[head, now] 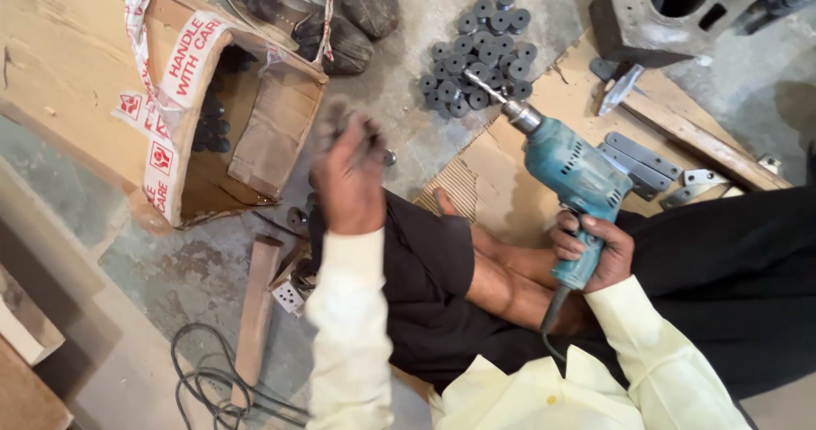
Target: Drilling holes into small cylindrical metal parts using a handheld electric drill.
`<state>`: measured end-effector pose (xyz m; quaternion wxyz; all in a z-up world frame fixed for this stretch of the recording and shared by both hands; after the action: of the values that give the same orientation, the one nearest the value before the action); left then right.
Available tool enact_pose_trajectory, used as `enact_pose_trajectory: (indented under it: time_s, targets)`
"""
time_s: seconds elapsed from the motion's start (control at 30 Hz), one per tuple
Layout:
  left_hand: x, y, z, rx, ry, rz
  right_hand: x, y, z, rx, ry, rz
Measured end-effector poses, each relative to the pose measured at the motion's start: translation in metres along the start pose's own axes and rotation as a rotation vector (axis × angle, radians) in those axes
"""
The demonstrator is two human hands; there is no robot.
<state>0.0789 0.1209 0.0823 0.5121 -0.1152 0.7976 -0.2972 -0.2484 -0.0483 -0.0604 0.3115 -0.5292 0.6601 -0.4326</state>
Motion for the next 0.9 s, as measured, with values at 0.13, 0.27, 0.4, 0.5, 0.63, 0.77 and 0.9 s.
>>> enact_pose_trajectory:
  time_s: [0.13, 0.27, 0.4, 0.5, 0.63, 0.77, 0.9]
  targets:
    - [0.086, -0.008, 0.053, -0.042, 0.042, -0.114, -0.002, 0.000, -0.008, 0.005, 0.008, -0.041]
    - [0.128, -0.024, 0.078, -0.002, 0.240, -0.274, -0.001, -0.011, -0.007, -0.028, 0.027, -0.122]
    - [0.135, -0.030, 0.082, 0.073, 0.329, -0.395, -0.003, -0.020, -0.004, -0.074, 0.027, -0.183]
    - [0.136, -0.027, 0.085, 0.048, 0.295, -0.354, -0.006, -0.025, -0.002, -0.093, 0.032, -0.223]
    - [0.142, -0.026, 0.083, -0.006, 0.280, -0.348, -0.006, -0.030, -0.002, -0.118, 0.034, -0.238]
    - [0.143, -0.032, 0.080, 0.033, 0.247, -0.312, -0.007, -0.029, -0.004, -0.115, 0.047, -0.230]
    - [0.143, -0.034, 0.078, 0.032, 0.223, -0.321, -0.006, -0.030, -0.004, -0.116, 0.065, -0.260]
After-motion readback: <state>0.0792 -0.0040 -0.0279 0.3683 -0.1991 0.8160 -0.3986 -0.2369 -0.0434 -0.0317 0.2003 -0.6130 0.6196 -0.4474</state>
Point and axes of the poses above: each hand's wrist, its own z-axis towards the middle knuckle, its own y-axis out of the back of the hand, x = y × z, the point moved 4 cm from there along z, towards the middle knuckle, and after that the axes turned 1 degree about z, right-handed, at the moved point
